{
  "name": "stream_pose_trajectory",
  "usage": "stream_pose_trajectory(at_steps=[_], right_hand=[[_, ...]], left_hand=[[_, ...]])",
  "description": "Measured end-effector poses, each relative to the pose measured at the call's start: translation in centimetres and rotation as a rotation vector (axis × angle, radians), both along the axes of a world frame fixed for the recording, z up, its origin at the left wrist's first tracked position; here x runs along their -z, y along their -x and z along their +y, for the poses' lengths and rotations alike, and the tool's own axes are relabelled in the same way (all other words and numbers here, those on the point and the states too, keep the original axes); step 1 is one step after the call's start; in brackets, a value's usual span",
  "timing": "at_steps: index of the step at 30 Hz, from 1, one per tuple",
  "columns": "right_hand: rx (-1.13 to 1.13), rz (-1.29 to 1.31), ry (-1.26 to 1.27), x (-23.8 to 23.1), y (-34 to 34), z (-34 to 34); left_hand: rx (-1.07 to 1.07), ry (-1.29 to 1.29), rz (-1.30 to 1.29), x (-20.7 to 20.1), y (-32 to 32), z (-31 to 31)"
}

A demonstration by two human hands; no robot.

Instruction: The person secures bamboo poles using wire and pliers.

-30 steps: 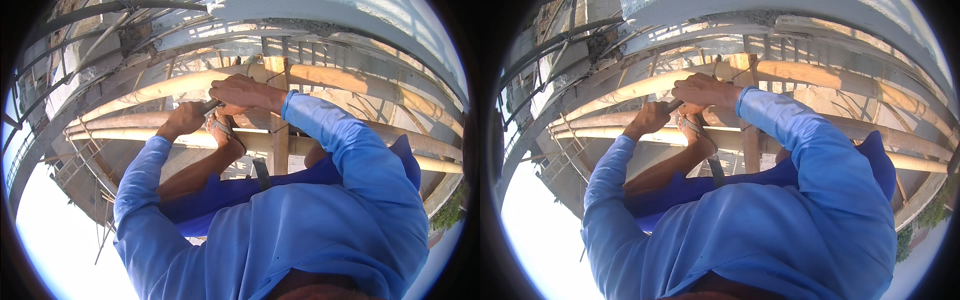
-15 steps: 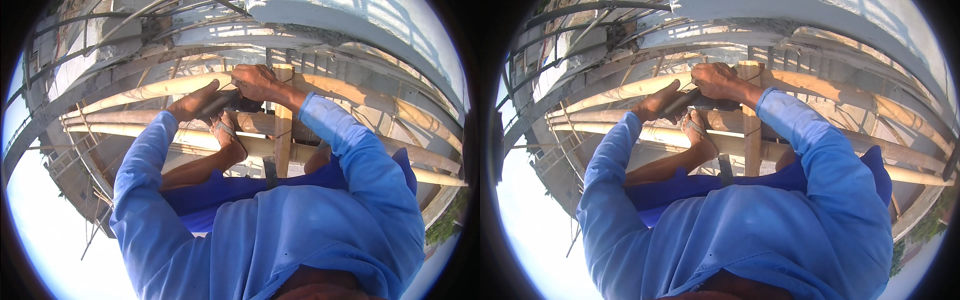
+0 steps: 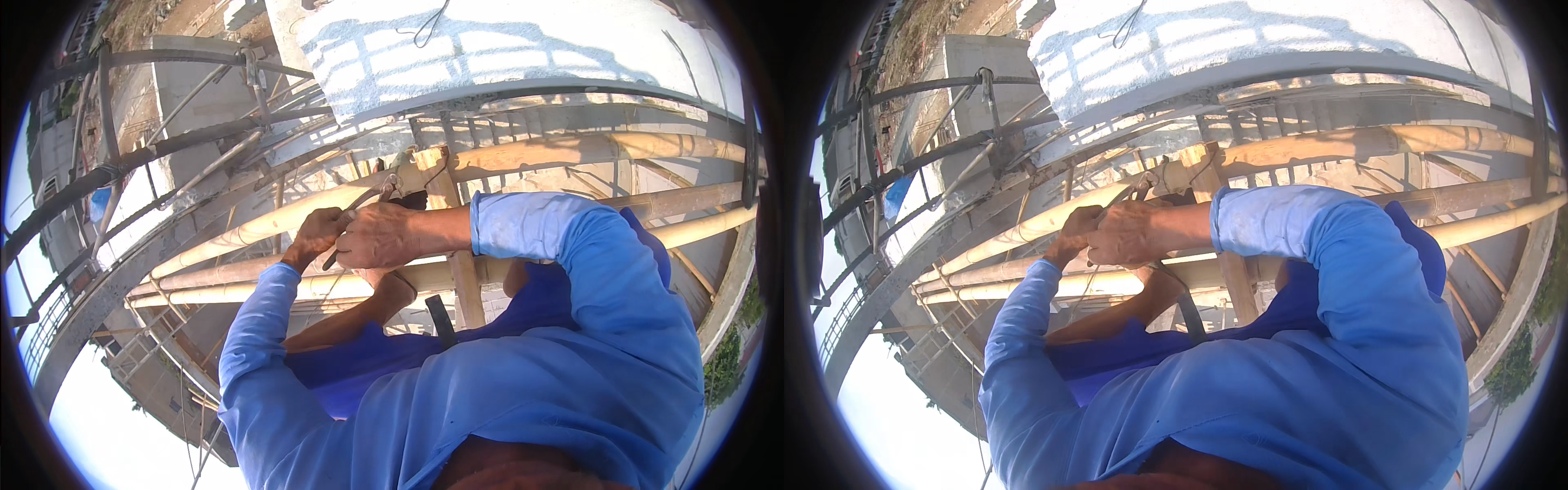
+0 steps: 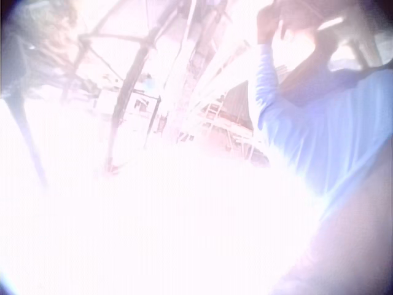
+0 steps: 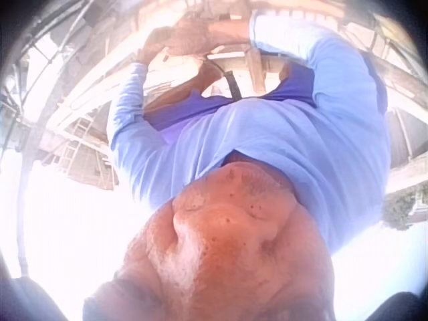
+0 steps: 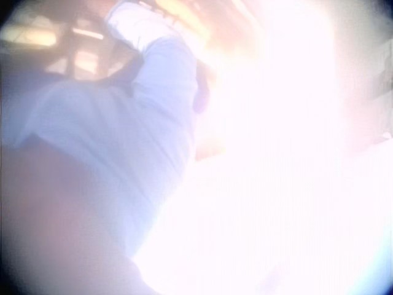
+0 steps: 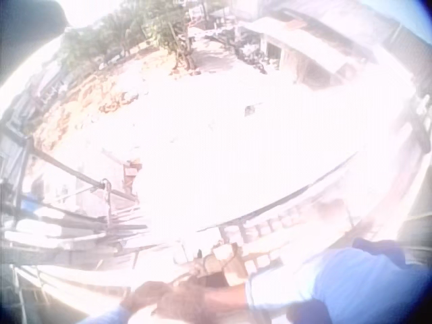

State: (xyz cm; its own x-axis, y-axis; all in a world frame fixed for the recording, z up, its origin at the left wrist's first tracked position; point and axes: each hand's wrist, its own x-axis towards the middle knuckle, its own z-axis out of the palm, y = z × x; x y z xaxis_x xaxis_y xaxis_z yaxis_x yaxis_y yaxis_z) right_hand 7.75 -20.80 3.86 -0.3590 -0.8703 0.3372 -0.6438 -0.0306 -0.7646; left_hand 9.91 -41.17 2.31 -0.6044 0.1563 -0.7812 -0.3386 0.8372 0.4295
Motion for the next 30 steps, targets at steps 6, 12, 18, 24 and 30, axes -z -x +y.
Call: stream_pose_trajectory(at_steps=[6, 12, 18, 24, 30], right_hand=[[-0.217, 0.078, -0.202, -11.8, 3.7, 5.2], [0.081, -0.187, -0.503, -19.8, 6.3, 20.8], [0.734, -0.655, -0.538, -24.6, 1.6, 40.7], [1.42, -0.72, -0.178, -30.2, 1.5, 45.4], [1.354, -0.744, -0.185, -27.2, 4.2, 42.2]], left_hand=[[0.044, 0.025, -0.087, -8.5, 2.5, 1.3], [-0.429, -0.451, 0.017, -19.2, 0.2, 3.3], [-0.677, -0.37, 0.109, -27.1, 5.7, 16.1], [-0.624, -0.287, 0.367, -24.5, 15.8, 24.1], [-0.38, 0.148, 0.337, -24.0, 18.7, 30.5]])
